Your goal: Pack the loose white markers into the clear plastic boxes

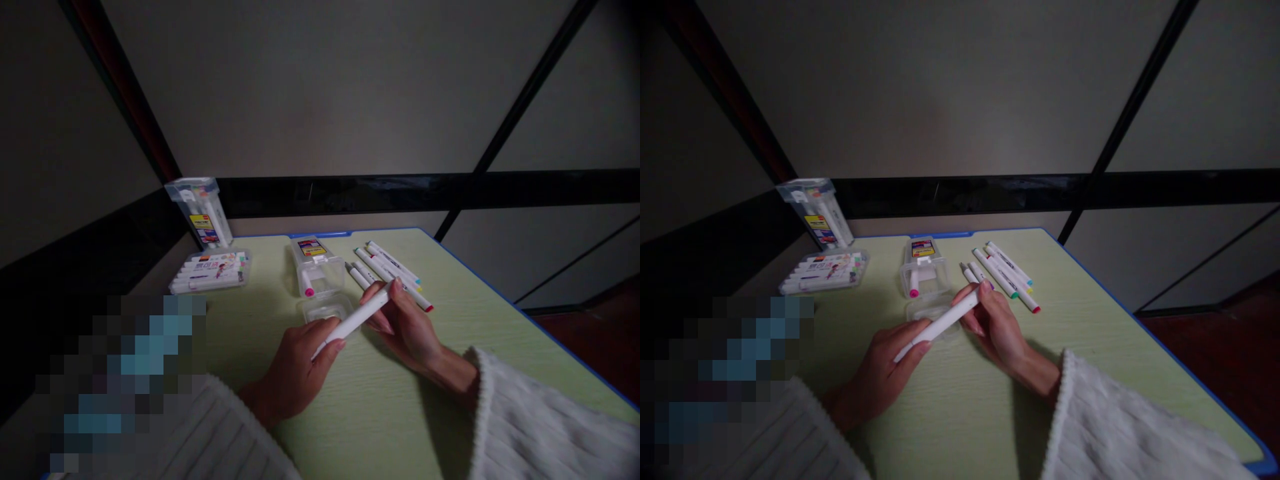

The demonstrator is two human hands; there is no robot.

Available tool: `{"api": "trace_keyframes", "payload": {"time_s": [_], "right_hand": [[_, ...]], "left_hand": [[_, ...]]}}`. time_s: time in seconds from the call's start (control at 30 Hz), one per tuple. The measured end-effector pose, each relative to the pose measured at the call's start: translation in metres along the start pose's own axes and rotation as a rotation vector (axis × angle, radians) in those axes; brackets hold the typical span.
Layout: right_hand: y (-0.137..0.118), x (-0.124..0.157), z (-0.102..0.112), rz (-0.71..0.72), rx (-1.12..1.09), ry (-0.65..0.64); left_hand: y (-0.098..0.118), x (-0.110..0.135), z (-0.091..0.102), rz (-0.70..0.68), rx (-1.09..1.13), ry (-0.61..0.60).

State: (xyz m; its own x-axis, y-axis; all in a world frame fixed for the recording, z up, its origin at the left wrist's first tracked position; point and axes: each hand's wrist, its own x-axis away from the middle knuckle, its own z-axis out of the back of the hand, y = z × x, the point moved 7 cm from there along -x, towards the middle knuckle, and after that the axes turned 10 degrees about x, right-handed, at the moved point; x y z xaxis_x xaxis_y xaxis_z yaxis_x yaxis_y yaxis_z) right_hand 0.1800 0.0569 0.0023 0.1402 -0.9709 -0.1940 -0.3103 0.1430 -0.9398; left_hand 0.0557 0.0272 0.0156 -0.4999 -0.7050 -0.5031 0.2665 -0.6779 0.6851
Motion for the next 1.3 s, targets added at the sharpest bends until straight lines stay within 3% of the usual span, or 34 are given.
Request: {"api": "trace_keyframes", "payload": {"time_s": [0.53, 0.87, 1.07, 1.3], "right_hand": [[-0.001, 0.003, -0.003, 0.023, -0.008, 0.043], [0.009, 0.0, -0.007, -0.066, -0.127, -0.045], [0.012, 0.0, -0.001, -0.074, -0.085, -0.004], [0.004, 0.002, -0.005, -0.008, -0.05, -0.008]], "left_hand": [[0.005, 0.0, 0.002, -0.051, -0.03, 0.008], [0.001, 0.002, 0.014, -0.157, -0.105, 0.181], [-0.001, 0.005, 0.003, -0.146, -0.175, 0.092], [0.01, 0.004, 0.001, -0.218, -0.209, 0.095]]}}
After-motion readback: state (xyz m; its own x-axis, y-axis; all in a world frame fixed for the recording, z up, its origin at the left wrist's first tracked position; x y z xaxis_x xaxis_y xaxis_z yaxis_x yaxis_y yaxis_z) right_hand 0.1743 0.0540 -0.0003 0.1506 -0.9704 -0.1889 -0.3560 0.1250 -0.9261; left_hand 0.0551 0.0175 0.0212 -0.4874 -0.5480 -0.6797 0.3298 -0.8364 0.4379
